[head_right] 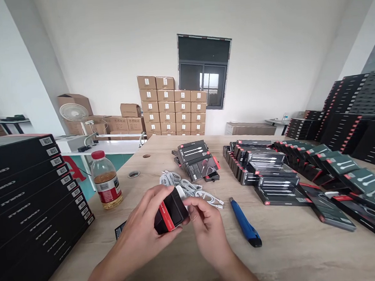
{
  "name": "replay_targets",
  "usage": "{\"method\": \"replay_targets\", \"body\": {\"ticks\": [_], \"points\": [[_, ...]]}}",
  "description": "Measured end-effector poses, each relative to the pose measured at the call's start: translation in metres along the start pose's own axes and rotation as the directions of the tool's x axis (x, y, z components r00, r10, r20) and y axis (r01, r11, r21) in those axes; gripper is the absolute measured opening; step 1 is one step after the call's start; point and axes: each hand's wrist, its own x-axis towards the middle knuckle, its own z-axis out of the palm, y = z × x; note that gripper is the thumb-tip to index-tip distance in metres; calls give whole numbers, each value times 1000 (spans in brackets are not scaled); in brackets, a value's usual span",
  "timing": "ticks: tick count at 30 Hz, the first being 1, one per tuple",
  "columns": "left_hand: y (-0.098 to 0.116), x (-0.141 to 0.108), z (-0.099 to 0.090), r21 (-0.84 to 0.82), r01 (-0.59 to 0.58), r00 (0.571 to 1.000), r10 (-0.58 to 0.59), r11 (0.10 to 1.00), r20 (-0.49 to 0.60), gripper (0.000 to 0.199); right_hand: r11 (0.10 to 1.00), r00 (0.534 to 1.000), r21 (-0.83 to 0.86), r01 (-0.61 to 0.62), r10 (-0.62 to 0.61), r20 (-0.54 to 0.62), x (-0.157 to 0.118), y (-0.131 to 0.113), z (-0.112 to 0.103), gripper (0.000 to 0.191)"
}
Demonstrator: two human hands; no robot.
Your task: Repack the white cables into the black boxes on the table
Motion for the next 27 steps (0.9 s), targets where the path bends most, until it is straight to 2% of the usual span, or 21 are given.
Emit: {"method": "replay_targets", "body": {"ticks": [2, 4, 7, 9, 12, 17, 23, 27], "points": [[0, 1, 1, 4, 29, 1000, -29, 1000, 4, 86, 1000, 1000, -3, -8, 8, 4, 1, -1, -1, 20], [0, 2, 0, 13, 106, 994, -106, 994, 13, 90, 1000, 999, 6, -29, 29, 24, 1, 1, -1, 21], [-1, 4, -2, 26, 249, 966, -251, 968, 70, 99, 998, 998, 30, -61, 60, 34, 1, 5, 1, 22], [-1, 4, -3, 18, 293, 950, -293, 956, 108, 101, 996, 998, 65, -59, 58, 13, 0, 7, 2, 20], [-1, 4, -2, -3, 292, 951, -290, 956, 110, 98, 995, 999, 91, -37, 38, -8, -1, 9, 4, 19], [-1, 4, 0, -11, 261, 963, -259, 965, 73, 100, 1000, 1000, 12, -6, 6, 0, -2, 14, 3, 17], [-2, 2, -5, 41, 161, 969, -165, 986, 182, 96, 988, 990, -75, 136, -132, 49, -2, 21, 0, 24], [-4, 1, -8, -24, 160, 970, -152, 987, 191, 95, 997, 998, -50, 61, -60, 24, -2, 20, 0, 21]]}}
